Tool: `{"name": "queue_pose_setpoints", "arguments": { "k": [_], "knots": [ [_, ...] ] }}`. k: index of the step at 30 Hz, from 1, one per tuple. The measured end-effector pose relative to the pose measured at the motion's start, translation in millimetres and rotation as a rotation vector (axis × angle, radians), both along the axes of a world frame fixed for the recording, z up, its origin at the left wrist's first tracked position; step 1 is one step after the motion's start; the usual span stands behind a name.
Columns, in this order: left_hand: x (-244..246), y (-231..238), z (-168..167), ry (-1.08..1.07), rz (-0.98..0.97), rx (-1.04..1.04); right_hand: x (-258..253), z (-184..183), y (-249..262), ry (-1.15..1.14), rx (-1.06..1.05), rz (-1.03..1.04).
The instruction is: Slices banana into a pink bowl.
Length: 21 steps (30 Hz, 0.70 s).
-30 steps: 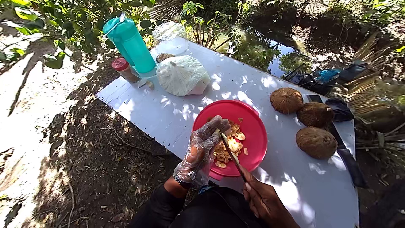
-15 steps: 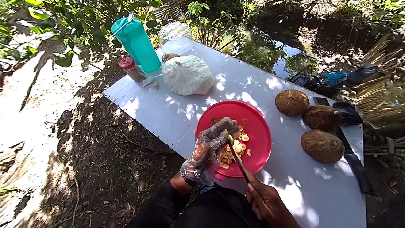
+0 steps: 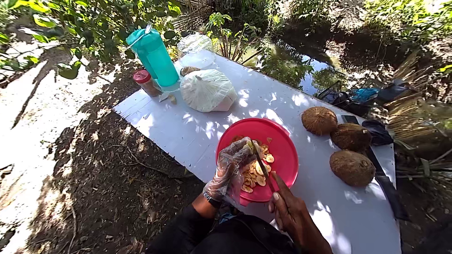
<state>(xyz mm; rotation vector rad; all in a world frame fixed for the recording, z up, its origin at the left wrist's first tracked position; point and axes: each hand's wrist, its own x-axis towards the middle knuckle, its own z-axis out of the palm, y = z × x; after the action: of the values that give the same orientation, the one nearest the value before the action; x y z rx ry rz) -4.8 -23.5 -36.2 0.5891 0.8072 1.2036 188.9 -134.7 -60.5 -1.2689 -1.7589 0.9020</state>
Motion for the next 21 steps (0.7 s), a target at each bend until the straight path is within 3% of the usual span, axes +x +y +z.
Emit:
{"name": "queue_pose_setpoints", "arguments": {
  "k": [6, 10, 14, 17, 21],
  "knots": [
    [8.2, 5.0, 5.2, -0.010, 0.053, -0.069, -15.3, 26.2, 31.0, 0.049, 0.054, -0.005],
    [3.5, 3.6, -4.6, -0.018, -0.002, -0.008, -23.2, 19.7, 51.2, 0.024, 0.102, 0.019],
    [19.1, -2.8, 46.5, 0.113, 0.096, -0.184, -26.8, 14.3, 57.7, -0.034, 0.105, 0.018],
    [4.5, -0.9, 2.7, 0.009, 0.062, -0.009, -24.0, 12.4, 60.5, -0.054, 0.083, 0.029],
    [3.0, 2.1, -7.3, 0.025, 0.049, -0.022, -22.8, 9.7, 61.7, -0.079, 0.092, 0.035]
  ]
}}
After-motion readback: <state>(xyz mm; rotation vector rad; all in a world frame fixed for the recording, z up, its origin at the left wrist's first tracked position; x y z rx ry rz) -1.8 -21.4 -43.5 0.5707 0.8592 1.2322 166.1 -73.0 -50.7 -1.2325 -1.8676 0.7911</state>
